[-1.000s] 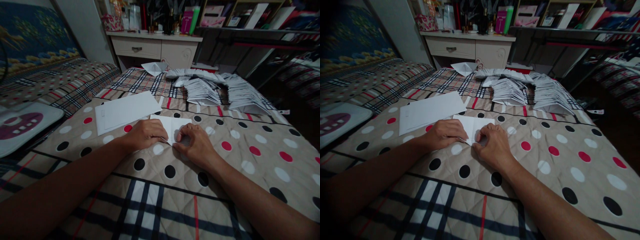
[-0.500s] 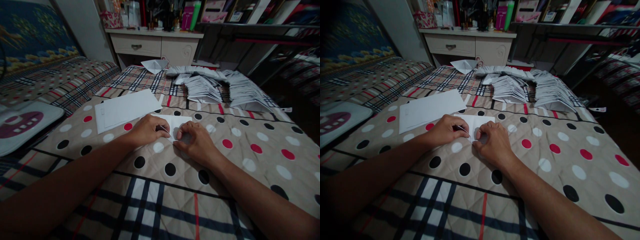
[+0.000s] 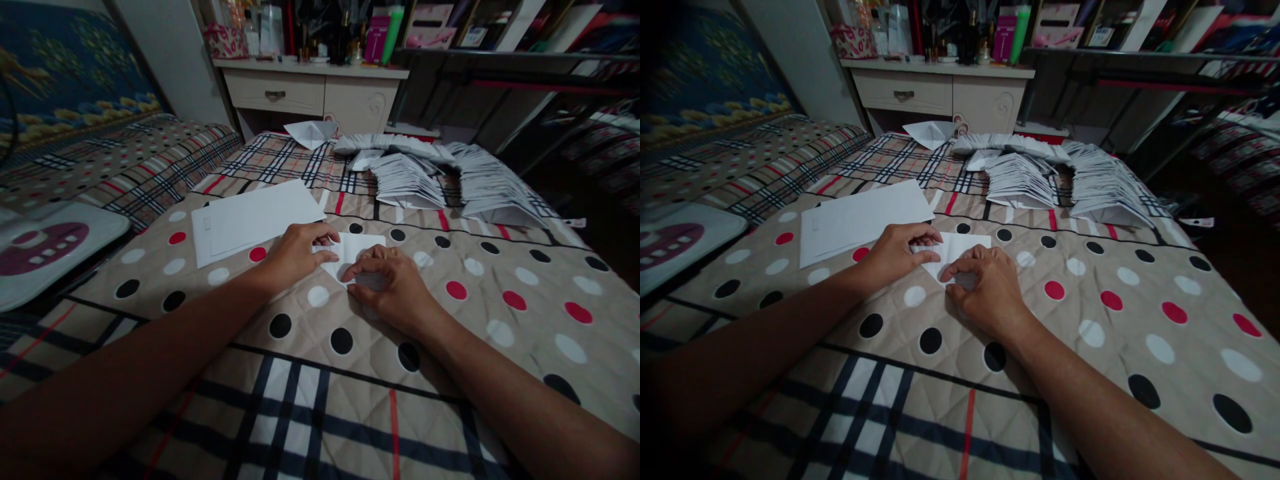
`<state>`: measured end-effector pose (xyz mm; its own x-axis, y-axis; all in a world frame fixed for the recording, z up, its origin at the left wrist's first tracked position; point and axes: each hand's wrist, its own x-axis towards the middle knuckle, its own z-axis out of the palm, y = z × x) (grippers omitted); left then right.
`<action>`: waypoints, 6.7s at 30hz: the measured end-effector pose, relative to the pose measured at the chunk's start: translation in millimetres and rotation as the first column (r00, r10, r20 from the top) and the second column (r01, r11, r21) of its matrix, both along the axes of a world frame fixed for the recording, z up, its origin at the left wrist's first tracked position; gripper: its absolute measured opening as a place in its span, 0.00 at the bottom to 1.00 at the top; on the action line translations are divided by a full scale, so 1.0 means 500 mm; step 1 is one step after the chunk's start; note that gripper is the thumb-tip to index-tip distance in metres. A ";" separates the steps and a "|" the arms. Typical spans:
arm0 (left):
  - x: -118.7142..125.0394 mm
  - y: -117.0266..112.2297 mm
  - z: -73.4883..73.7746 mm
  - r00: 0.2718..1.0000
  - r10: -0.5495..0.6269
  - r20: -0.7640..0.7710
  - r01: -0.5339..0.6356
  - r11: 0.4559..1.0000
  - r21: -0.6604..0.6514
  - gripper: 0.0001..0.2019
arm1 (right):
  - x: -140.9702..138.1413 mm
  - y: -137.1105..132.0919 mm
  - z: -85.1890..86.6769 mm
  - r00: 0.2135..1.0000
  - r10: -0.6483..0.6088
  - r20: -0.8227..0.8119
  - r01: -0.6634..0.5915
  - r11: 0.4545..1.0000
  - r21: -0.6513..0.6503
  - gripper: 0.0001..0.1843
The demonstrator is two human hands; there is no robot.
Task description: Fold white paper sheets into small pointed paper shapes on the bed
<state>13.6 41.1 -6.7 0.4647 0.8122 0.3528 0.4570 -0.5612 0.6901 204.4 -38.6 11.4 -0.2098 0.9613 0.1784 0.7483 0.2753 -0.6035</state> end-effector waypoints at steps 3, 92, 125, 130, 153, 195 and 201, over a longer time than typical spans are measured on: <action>0.001 0.004 -0.007 1.000 0.018 -0.015 -0.018 1.000 0.008 0.11 | 0.000 0.000 0.001 1.000 -0.001 0.003 0.001 1.000 0.000 0.10; -0.010 -0.069 0.029 0.930 -0.011 -0.368 0.135 0.940 0.313 0.07 | 0.083 0.033 0.015 0.851 0.371 -0.372 -0.421 0.905 -0.060 0.30; 0.005 -0.098 0.023 0.984 -0.055 -0.168 0.076 0.990 0.119 0.09 | 0.047 0.043 -0.003 0.815 -0.148 -0.561 0.020 0.973 -0.228 0.10; 0.005 -0.095 0.025 0.983 -0.060 -0.175 0.081 0.990 0.116 0.10 | 0.037 0.044 -0.015 0.868 -0.174 -0.466 0.118 0.982 -0.148 0.09; 0.006 -0.092 0.032 0.968 -0.121 -0.219 0.163 0.969 0.185 0.05 | 0.036 0.041 -0.033 0.912 -0.205 -0.355 0.206 0.978 -0.034 0.10; 0.020 -0.057 0.009 0.980 -0.188 -0.065 0.193 0.978 0.080 0.02 | 0.027 0.038 -0.024 0.969 -0.193 -0.151 0.203 0.978 0.049 0.09; 0.008 -0.050 0.014 0.959 -0.232 -0.166 0.247 0.966 0.077 0.08 | 0.027 0.036 -0.025 0.967 -0.187 -0.170 0.198 0.979 0.052 0.09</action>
<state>17.8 16.3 0.5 0.6961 0.6364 0.3324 0.3977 -0.7272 0.5595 218.0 -20.3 -0.9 0.0158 0.9653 0.2608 0.6838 0.1799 -0.7071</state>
